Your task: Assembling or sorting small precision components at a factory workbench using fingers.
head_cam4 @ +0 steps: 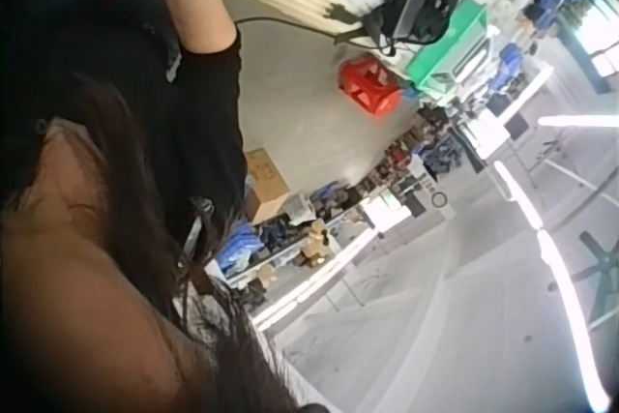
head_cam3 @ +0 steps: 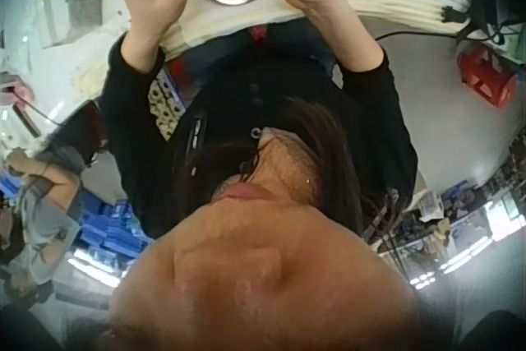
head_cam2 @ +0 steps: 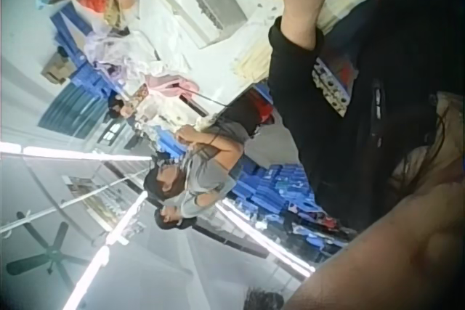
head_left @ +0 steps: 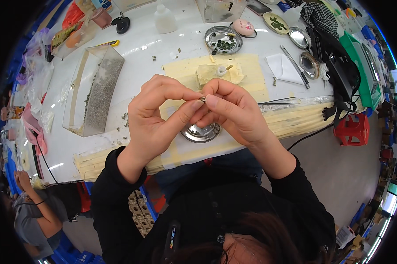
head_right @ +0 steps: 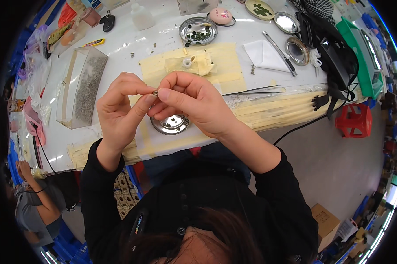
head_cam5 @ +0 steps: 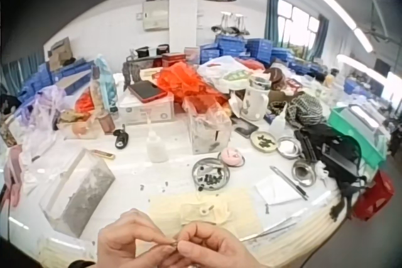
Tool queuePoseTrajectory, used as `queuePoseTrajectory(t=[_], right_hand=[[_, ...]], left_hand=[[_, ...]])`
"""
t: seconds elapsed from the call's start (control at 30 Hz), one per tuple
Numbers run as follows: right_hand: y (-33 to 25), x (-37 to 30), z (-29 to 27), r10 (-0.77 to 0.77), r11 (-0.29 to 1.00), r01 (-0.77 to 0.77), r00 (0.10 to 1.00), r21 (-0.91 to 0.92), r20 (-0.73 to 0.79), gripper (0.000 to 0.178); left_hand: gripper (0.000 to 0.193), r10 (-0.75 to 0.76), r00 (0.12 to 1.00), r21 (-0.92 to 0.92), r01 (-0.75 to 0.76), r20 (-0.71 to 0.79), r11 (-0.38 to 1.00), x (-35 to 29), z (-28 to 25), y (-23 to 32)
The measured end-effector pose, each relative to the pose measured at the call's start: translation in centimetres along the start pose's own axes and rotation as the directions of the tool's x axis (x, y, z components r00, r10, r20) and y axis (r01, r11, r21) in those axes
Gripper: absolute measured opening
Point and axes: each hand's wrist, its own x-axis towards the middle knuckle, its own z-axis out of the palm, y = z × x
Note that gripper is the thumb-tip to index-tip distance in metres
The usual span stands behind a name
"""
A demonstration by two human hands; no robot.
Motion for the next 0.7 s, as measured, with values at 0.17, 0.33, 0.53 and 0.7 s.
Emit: queuePoseTrajectory(t=[0.17,0.33,0.53,0.7], right_hand=[[0.2,0.0,0.0,0.003,1.0,-0.003,1.0,-0.024,-0.019,0.016],[0.3,-0.1,-0.3,-0.064,0.99,0.061,0.998,-0.129,-0.02,0.015],[0.8,-0.1,0.5,-0.228,0.943,0.2,0.97,-0.268,-0.08,0.016],[0.6,-0.2,0.3,-0.248,0.941,0.224,0.966,-0.253,-0.067,0.014]], left_hand=[[0.016,0.01,0.999,-0.02,-0.011,-0.03,1.0,0.2,0.4,0.4],[0.017,0.106,0.992,0.153,-0.115,0.066,0.982,0.2,-0.4,0.3],[0.017,0.236,0.969,0.444,-0.243,0.071,0.863,0.4,-0.5,1.0],[0.019,0.296,0.952,0.533,-0.294,0.083,0.793,0.6,-0.4,1.3]])
